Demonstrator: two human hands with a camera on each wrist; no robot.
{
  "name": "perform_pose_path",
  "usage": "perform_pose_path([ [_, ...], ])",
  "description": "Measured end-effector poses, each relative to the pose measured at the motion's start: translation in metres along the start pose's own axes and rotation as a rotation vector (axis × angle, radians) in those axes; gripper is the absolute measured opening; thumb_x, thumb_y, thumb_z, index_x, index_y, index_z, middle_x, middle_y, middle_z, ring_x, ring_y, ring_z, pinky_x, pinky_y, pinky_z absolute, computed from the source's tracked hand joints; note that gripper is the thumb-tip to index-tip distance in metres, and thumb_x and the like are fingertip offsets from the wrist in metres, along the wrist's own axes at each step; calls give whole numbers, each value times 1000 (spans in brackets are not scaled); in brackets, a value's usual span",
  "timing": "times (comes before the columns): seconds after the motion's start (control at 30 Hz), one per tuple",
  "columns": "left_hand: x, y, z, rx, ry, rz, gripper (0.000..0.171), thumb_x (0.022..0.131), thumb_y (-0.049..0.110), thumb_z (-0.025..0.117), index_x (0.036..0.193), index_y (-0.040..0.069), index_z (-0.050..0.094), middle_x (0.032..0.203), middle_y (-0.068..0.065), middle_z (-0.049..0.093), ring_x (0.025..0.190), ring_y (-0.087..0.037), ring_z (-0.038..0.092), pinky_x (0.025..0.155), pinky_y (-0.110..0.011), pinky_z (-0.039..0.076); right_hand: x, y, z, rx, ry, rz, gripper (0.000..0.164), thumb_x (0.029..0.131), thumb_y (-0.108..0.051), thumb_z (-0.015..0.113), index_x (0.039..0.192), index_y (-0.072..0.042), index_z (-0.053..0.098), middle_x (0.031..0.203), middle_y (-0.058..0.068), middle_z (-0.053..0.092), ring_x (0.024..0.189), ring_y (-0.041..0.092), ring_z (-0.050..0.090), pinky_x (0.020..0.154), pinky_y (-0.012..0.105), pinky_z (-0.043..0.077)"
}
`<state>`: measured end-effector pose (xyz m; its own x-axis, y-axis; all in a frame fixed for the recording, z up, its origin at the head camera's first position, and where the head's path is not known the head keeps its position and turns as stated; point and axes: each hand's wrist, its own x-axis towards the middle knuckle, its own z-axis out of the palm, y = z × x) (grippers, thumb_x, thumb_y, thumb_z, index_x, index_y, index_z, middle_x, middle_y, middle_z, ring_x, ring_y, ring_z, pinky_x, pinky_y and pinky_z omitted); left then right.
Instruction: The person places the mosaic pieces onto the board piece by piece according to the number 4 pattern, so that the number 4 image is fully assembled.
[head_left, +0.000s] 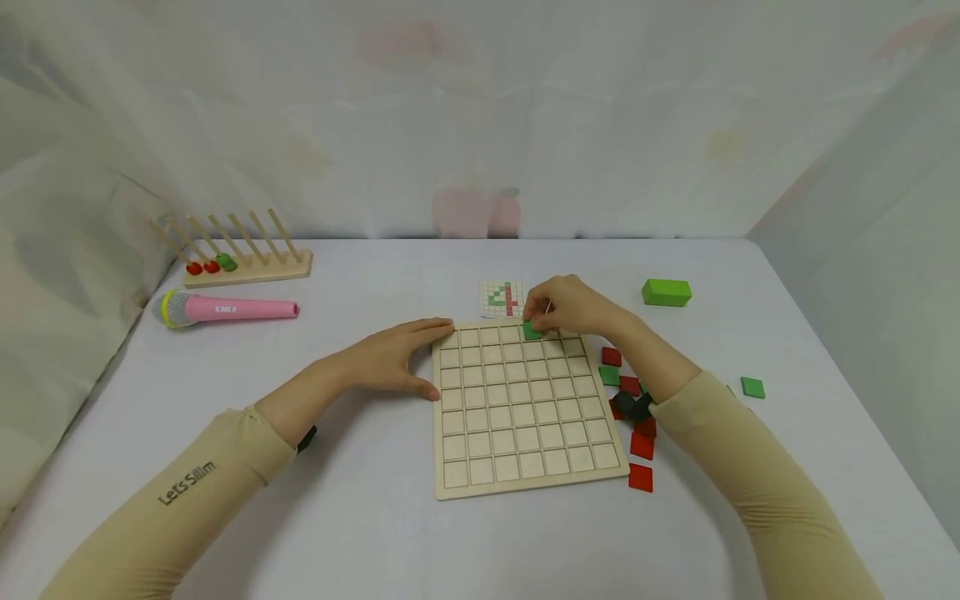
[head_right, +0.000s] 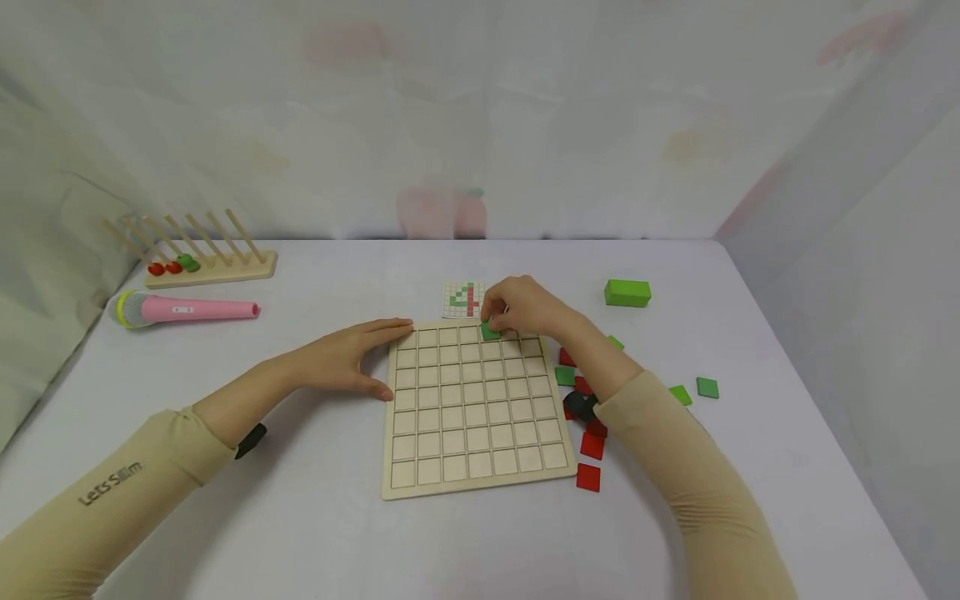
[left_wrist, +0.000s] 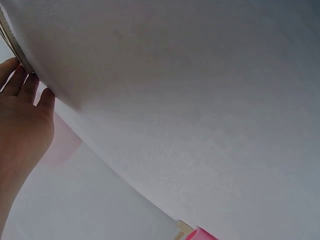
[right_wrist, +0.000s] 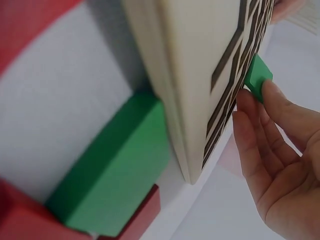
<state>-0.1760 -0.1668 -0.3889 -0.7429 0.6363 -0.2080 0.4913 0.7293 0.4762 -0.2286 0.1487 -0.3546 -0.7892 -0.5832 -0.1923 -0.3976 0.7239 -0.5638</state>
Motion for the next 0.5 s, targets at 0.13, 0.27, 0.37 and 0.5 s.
perform_pose_path([
  [0.13, 0, 0, 0, -1, -1, -4, 106, 73, 58, 80, 157, 17, 30, 166, -2, 24, 154, -29, 24, 124, -52, 27, 0, -2, 1, -1, 3, -5, 6, 89, -11, 72, 95, -10, 73, 85, 5, 73, 76, 15, 65, 72, 29, 54],
  [0.27, -1, 1, 0, 2, 2, 1, 106, 73, 58, 80, 157, 17, 30, 166, -3, 25, 154, -30, 24, 124, -52, 27, 0, -3, 3, -3, -3, 0, 7, 89, -10, 72, 96, -8, 72, 86, 6, 73, 75, 15, 67, 72, 28, 55],
  [0.37, -1, 1, 0, 3, 4, 4, 106, 73, 58, 80, 157, 17, 29, 166, -3, 25, 154, -30, 25, 124, -52, 27, 1, -3, 3, -5, -3, 11, 7, 90, -11, 72, 97, -9, 73, 88, 7, 73, 77, 16, 67, 73, 28, 55],
  [0.5, -1, 0, 0, 3, 3, 1, 106, 73, 59, 80, 157, 18, 29, 166, -2, 25, 154, -29, 24, 124, -52, 27, 2, -2, 4, 5, -2, 32, 8, 89, -11, 72, 97, -9, 74, 89, 7, 73, 80, 17, 67, 74, 30, 55],
])
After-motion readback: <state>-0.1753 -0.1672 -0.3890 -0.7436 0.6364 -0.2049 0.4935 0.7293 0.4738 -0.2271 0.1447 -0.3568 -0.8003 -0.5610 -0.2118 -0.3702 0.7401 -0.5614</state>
